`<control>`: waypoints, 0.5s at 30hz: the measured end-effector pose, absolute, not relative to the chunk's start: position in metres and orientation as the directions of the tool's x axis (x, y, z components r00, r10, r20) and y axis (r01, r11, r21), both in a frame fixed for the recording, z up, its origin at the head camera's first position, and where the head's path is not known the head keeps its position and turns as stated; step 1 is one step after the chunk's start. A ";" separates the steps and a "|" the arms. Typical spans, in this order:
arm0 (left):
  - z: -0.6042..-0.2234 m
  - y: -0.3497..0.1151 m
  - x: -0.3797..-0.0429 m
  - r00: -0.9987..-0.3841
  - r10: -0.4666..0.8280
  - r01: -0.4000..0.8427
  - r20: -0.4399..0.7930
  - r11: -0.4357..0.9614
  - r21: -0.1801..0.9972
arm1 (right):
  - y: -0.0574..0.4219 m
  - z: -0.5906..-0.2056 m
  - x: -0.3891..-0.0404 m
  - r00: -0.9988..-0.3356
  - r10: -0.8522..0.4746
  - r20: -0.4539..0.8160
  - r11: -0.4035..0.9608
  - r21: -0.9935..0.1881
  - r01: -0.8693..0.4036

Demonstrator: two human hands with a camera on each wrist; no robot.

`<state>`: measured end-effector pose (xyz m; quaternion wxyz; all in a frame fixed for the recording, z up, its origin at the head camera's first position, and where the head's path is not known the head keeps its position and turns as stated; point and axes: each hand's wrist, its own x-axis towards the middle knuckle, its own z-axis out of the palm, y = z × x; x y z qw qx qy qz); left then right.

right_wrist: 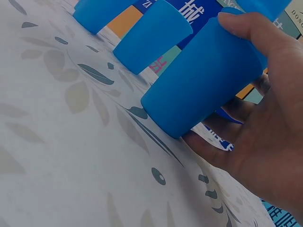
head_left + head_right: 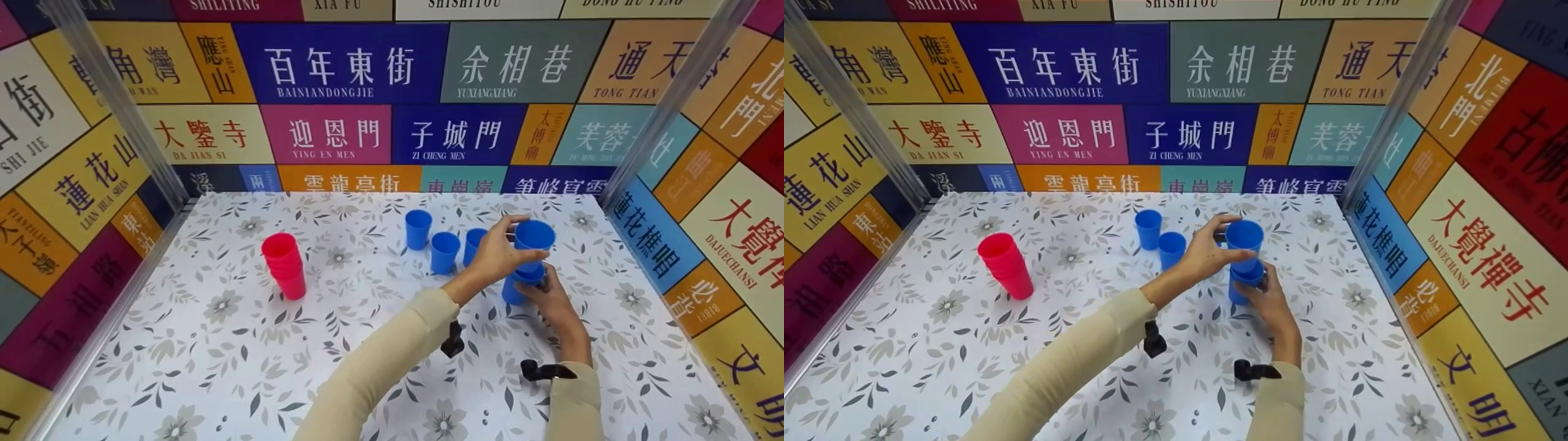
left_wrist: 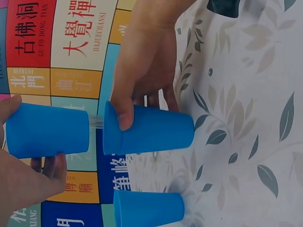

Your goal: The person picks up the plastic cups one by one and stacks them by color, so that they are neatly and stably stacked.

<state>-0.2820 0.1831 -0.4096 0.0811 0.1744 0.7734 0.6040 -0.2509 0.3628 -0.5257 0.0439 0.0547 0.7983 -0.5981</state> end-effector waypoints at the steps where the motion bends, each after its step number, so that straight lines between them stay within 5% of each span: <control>1: -0.410 0.185 -0.281 -0.925 0.370 0.171 0.083 0.212 0.962 | 0.363 -0.525 -0.251 -0.991 0.032 -0.130 0.276 -0.952 0.134; 15: -0.422 0.193 -0.282 -0.921 0.386 0.186 0.056 0.307 0.933 | 0.364 -0.527 -0.250 -0.995 0.019 -0.096 0.249 -0.964 0.097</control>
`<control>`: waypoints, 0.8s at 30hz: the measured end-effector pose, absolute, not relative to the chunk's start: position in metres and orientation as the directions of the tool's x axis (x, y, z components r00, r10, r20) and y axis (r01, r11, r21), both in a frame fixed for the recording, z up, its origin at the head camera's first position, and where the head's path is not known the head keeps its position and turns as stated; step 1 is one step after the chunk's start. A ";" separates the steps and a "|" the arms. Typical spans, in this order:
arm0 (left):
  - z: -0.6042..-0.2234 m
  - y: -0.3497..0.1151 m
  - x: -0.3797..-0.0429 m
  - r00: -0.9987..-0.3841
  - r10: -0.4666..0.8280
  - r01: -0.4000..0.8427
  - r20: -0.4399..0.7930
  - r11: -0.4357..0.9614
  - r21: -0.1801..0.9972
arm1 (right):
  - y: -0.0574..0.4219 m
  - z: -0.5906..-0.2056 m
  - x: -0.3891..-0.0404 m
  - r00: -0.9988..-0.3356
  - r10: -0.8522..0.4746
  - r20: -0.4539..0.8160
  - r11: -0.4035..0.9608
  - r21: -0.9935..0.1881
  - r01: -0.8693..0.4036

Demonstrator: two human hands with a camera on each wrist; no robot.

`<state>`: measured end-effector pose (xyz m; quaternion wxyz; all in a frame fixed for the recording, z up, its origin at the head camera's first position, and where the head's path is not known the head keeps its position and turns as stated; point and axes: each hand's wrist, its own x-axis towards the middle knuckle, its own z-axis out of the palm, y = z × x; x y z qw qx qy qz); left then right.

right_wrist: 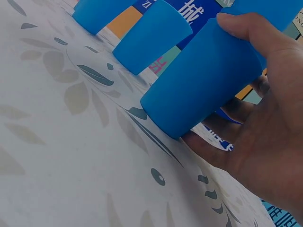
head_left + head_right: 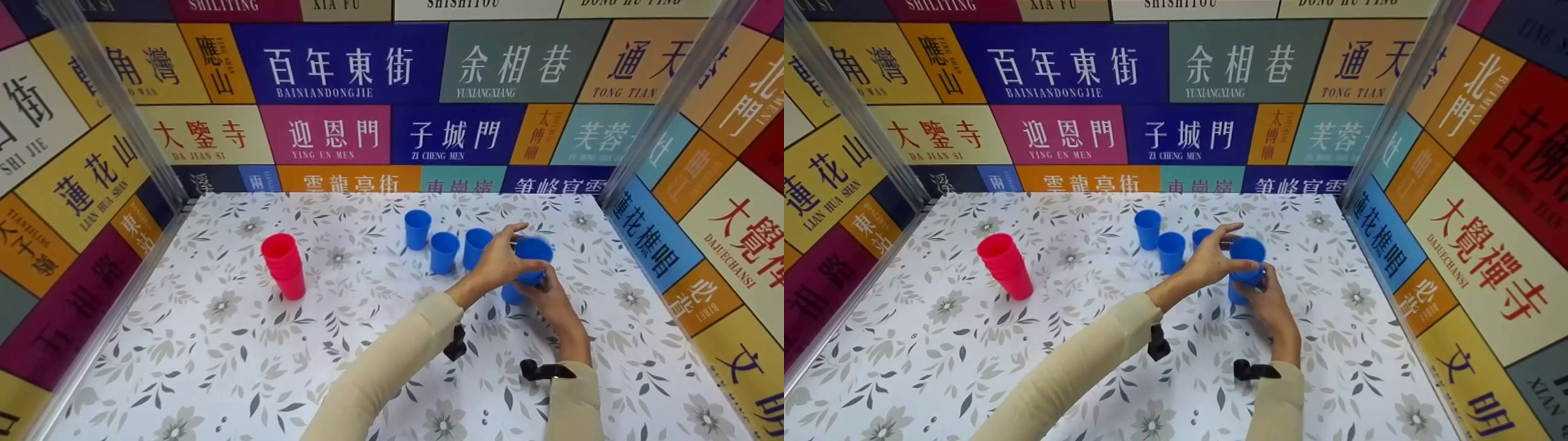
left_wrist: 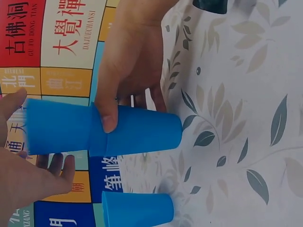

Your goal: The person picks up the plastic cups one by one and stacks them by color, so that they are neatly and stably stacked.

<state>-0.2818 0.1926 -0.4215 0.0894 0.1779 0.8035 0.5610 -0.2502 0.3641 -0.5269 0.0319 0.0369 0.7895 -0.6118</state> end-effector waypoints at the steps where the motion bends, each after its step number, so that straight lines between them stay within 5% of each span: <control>1: -0.422 0.192 -0.282 -0.920 0.389 0.186 0.053 0.314 0.931 | 0.364 -0.527 -0.250 -0.995 0.019 -0.096 0.245 -0.965 0.098; 24: -0.430 0.164 -0.294 -0.943 0.323 0.142 0.078 0.181 0.973 | 0.362 -0.528 -0.255 -0.990 0.050 -0.128 0.228 -0.964 0.136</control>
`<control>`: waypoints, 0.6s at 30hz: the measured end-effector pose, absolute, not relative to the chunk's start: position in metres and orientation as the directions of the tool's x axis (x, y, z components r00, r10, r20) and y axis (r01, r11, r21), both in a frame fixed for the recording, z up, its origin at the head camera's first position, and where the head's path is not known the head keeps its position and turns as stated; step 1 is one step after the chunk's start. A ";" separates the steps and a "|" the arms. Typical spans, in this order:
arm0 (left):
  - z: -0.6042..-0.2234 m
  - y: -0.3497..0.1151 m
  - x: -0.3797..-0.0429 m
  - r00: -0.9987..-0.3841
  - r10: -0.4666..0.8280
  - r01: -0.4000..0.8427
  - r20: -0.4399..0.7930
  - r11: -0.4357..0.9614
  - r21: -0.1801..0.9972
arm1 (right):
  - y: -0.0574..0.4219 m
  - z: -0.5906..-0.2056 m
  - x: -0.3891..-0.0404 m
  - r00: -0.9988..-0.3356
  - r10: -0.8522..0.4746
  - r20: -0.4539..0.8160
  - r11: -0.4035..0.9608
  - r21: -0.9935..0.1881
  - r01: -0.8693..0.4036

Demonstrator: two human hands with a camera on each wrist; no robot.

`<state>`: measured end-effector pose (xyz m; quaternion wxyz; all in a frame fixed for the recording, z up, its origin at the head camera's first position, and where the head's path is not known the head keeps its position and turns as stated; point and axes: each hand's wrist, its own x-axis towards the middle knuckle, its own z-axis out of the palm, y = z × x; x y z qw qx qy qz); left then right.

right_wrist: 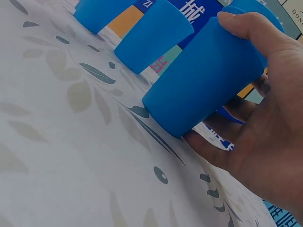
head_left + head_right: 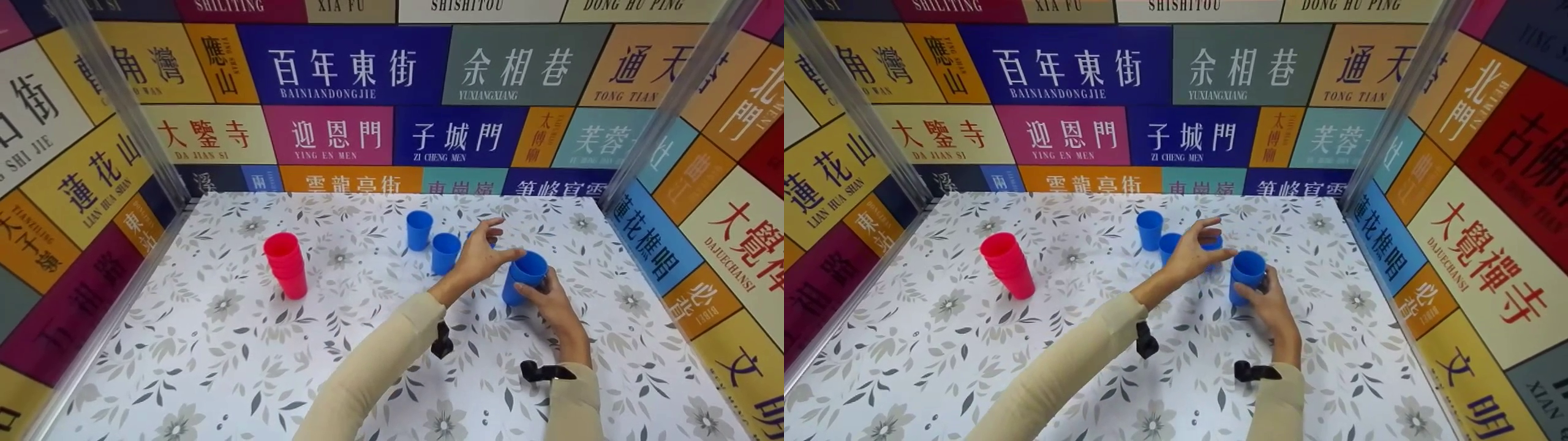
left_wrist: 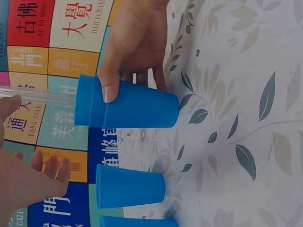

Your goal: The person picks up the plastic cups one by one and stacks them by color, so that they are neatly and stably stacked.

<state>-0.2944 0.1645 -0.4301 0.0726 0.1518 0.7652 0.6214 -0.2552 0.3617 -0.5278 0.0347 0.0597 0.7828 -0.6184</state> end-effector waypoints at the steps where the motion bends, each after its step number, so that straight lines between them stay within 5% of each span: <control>1: -0.430 0.163 -0.295 -0.944 0.318 0.149 0.085 0.184 0.972 | 0.362 -0.528 -0.256 -0.990 0.052 -0.132 0.230 -0.963 0.140; 18: -0.442 0.125 -0.312 -0.957 0.233 0.227 0.176 0.214 0.950 | 0.361 -0.527 -0.253 -0.994 0.048 -0.097 0.216 -0.971 0.106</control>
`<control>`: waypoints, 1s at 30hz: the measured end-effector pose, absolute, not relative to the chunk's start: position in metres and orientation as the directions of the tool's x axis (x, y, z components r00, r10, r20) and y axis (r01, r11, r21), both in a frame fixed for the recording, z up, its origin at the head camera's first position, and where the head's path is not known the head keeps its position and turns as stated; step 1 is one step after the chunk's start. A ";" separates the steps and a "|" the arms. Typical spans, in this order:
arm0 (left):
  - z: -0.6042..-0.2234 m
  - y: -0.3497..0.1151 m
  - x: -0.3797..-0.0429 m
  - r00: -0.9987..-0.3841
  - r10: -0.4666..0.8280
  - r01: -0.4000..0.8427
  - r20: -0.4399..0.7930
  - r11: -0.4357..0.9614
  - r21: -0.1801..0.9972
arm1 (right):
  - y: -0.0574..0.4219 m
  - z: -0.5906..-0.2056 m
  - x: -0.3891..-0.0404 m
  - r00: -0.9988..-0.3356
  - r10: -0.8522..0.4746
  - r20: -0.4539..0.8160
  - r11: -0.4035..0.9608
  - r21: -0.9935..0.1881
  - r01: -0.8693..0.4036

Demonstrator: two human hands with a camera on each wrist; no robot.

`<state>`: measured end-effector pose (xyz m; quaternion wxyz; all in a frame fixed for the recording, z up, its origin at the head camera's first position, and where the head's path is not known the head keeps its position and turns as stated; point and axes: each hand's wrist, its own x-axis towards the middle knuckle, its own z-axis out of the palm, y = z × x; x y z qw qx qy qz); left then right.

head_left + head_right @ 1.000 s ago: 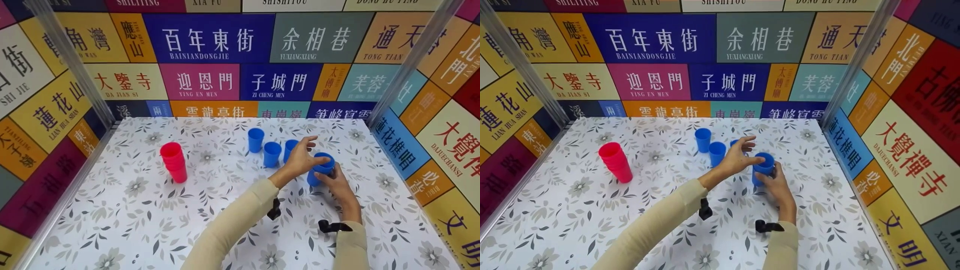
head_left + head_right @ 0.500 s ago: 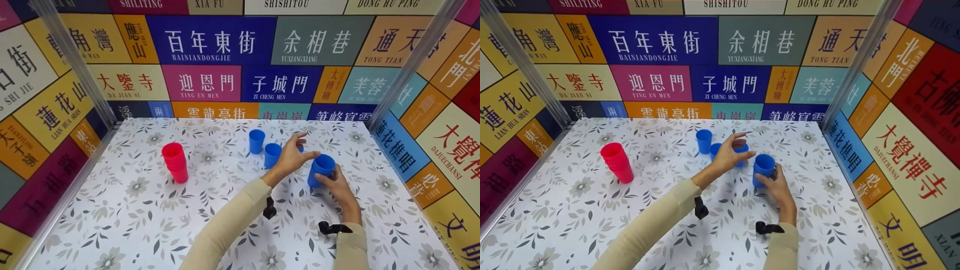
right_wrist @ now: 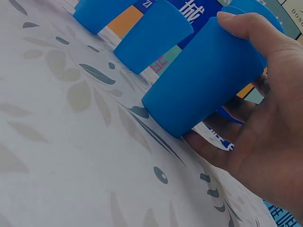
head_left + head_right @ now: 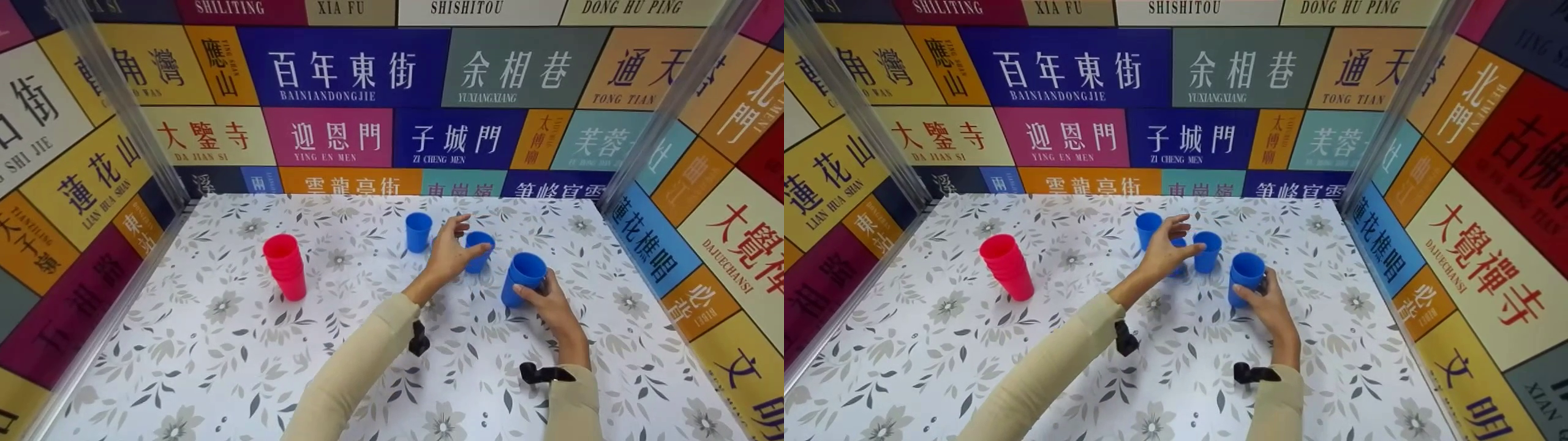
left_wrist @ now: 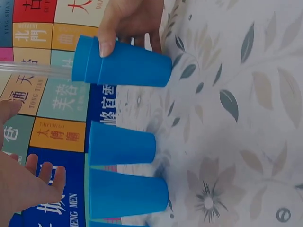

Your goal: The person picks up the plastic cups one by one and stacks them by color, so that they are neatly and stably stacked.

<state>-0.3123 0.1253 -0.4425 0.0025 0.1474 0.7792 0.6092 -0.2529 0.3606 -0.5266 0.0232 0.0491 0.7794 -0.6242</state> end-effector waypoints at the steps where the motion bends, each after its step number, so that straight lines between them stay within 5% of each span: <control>1: -0.444 0.123 -0.313 -0.957 0.227 0.229 0.178 0.221 0.948 | 0.360 -0.527 -0.253 -0.994 0.049 -0.099 0.217 -0.970 0.107; 30: -0.490 0.091 -0.321 -0.980 0.080 0.200 0.184 0.322 0.925 | 0.362 -0.528 -0.252 -0.995 0.035 -0.094 0.227 -0.969 0.100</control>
